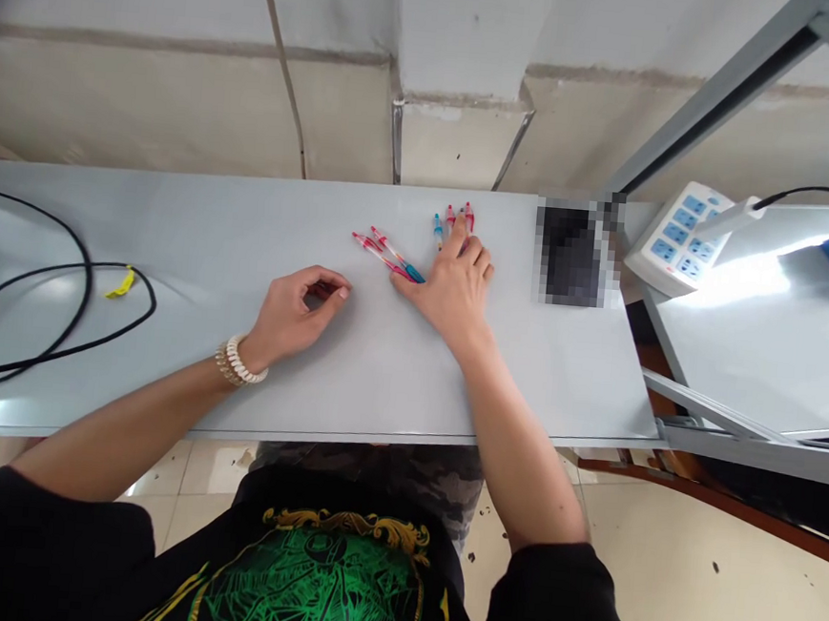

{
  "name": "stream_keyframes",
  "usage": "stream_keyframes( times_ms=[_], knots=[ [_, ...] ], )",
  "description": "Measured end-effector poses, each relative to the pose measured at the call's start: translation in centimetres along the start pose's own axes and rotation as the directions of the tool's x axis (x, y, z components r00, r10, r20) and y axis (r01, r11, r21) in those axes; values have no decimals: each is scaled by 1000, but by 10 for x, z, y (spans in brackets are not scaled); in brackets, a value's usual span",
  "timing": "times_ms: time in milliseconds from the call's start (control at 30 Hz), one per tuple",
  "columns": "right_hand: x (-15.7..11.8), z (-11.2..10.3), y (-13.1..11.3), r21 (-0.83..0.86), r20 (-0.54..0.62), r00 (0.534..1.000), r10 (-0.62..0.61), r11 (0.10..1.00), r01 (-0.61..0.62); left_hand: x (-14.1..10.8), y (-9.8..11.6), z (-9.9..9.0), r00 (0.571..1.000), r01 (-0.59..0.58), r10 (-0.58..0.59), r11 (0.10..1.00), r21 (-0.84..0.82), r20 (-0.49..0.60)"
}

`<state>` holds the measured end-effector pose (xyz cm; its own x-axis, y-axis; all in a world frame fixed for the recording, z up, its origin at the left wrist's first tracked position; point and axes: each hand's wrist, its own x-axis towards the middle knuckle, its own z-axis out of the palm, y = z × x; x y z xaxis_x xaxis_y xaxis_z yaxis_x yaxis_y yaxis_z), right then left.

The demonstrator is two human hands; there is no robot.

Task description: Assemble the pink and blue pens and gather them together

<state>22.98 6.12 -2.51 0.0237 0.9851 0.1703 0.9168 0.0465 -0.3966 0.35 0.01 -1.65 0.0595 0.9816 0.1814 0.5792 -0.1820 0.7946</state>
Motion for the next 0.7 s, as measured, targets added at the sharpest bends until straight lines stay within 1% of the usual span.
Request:
stream_keyframes(
  times_ms=[67,167,333,433,500,567,633,667,700],
  knots=[
    [5,2,-4,-1,3,998,-55,998,55,0,-1,0,1000,2,-1,1000,-9,1],
    [6,5,-18,-14,35,989,-142,990,142,2,-3,1,999,52,-52,996,-69,5],
    [-12,8,-46,4,149,956,-253,967,256,5,-3,-2,990,138,-136,975,-173,24],
    [-23,3,-54,33,247,921,-300,953,301,7,-4,-3,988,156,-156,956,-250,20],
    [-27,-1,-55,77,268,904,-334,942,325,7,-5,-2,988,152,-154,920,-362,26],
    [-30,-4,-57,149,227,907,-356,933,329,7,-5,-1,993,120,-95,849,-514,75],
    [-35,-6,-59,246,165,912,-374,911,329,5,-2,0,992,58,27,768,-638,123],
    [-38,-7,-62,297,139,913,-384,895,332,4,1,0,988,18,88,740,-672,123],
    [-42,-7,-65,346,121,909,-398,875,337,2,5,1,986,-29,133,726,-687,100]
  ],
)
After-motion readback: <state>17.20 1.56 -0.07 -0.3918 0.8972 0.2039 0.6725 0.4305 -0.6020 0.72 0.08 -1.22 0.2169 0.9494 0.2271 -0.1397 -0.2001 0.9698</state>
